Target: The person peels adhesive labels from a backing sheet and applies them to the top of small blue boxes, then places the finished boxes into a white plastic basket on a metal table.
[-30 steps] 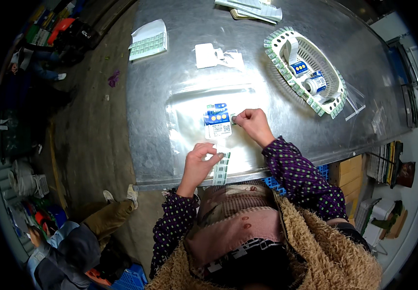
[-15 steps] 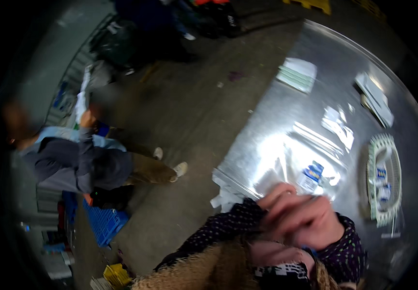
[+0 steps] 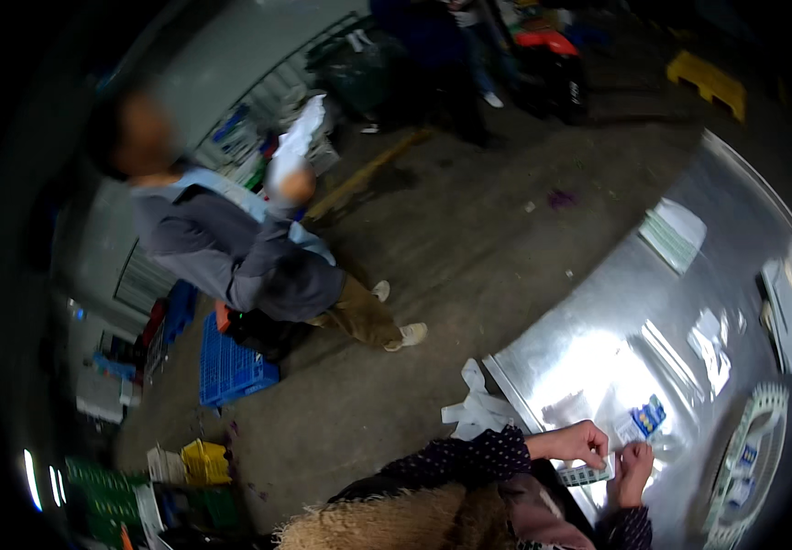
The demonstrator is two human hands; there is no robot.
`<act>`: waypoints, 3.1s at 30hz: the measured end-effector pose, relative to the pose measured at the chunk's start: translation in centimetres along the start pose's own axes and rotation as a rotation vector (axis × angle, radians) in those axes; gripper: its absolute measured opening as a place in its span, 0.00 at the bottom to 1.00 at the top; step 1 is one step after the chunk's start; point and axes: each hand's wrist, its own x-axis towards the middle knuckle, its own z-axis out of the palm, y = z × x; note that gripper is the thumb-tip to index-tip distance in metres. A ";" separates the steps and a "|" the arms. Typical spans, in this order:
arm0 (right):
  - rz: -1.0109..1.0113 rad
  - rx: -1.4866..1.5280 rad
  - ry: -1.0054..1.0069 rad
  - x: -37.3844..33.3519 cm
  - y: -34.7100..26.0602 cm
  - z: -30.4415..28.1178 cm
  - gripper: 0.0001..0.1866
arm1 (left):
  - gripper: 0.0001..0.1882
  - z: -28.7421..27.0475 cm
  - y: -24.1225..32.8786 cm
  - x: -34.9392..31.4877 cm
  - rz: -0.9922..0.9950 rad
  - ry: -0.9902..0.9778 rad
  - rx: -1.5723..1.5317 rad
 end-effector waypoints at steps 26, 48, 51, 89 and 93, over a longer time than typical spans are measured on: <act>0.122 0.299 -0.095 2.6 -10.3 -0.1 0.07 | 0.07 -1.1 1.2 -6.8 0.136 0.391 0.183; 1.105 1.093 1.386 -7.4 3.6 -5.4 0.04 | 0.05 -5.7 -1.9 -4.8 -0.147 0.239 0.227; 1.037 1.235 1.567 -8.9 4.9 -6.5 0.05 | 0.05 -6.3 -2.8 -4.1 -0.170 0.222 0.231; 0.077 -0.246 -0.101 3.9 -3.5 2.0 0.17 | 0.07 -5.2 -2.4 -4.9 -0.019 0.273 0.129; 0.047 -0.018 -0.033 1.4 -4.8 5.0 0.07 | 0.05 -2.8 2.4 -7.8 -0.075 -0.059 0.237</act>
